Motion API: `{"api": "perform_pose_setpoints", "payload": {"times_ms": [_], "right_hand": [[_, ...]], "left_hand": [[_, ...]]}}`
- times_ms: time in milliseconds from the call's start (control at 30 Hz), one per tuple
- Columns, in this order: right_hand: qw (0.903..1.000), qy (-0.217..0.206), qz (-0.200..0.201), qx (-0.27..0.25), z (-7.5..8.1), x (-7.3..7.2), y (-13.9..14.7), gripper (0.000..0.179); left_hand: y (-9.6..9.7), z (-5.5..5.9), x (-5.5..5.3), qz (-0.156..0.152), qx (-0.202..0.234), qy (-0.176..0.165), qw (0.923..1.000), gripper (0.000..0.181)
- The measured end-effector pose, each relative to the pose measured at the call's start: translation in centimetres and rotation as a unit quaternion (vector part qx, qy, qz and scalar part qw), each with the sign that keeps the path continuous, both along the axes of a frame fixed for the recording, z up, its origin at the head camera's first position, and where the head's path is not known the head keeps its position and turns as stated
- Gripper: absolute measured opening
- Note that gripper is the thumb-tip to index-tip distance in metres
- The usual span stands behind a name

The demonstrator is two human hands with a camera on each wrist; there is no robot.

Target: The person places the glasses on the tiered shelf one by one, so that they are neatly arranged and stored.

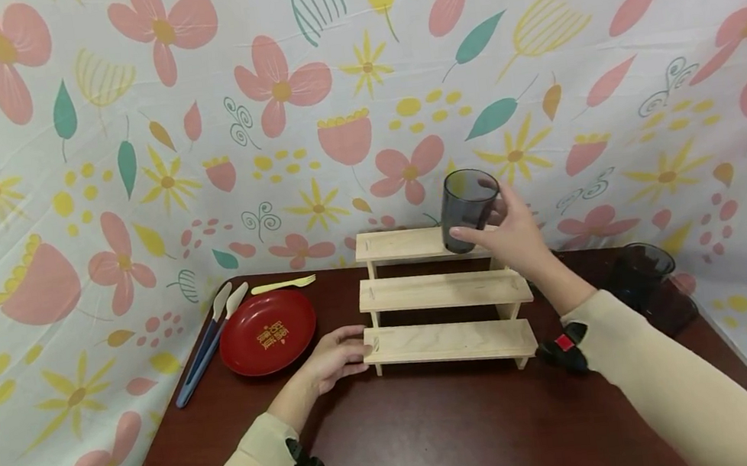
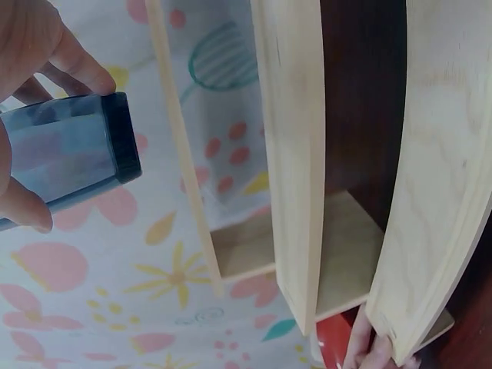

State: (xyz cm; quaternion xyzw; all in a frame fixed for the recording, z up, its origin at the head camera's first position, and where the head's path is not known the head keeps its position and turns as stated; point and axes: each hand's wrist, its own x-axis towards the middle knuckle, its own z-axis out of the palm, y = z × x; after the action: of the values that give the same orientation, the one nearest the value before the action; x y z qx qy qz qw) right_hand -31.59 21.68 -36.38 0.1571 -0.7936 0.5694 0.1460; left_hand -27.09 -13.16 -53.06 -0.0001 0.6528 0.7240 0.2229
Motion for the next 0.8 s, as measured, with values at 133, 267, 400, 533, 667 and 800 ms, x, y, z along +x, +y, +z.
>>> {"api": "perform_pose_setpoints", "payload": {"times_ms": [133, 267, 400, 533, 667, 800], "right_hand": [[0.9999, 0.006, 0.007, -0.008, -0.3, -1.1, -2.2, 0.094], [0.9999, -0.007, 0.010, -0.011, -0.4, -1.8, -4.2, 0.095], [0.9994, -0.017, 0.025, -0.018, -0.5, -2.3, -5.8, 0.093], [0.9992, -0.018, 0.033, -0.014, -0.7, -2.8, -7.3, 0.091], [0.9992, -0.015, 0.035, -0.009, -1.0, -3.4, -8.4, 0.090], [0.9993, -0.010, 0.034, -0.009, -1.2, -3.9, -9.2, 0.089]], "left_hand": [[-0.1, 0.0, 0.0, 0.000, 0.003, 0.003, 1.0000, 0.061], [-0.1, 0.0, 0.0, -0.002, 0.005, 0.004, 1.0000, 0.060], [0.0, 0.0, 0.1, -0.004, 0.004, 0.005, 1.0000, 0.060], [0.0, -0.1, 0.1, -0.003, 0.004, 0.008, 1.0000, 0.059], [0.0, -0.1, 0.1, -0.003, 0.004, 0.007, 1.0000, 0.060], [0.0, 0.1, 0.1, -0.006, 0.006, 0.005, 1.0000, 0.060]]}}
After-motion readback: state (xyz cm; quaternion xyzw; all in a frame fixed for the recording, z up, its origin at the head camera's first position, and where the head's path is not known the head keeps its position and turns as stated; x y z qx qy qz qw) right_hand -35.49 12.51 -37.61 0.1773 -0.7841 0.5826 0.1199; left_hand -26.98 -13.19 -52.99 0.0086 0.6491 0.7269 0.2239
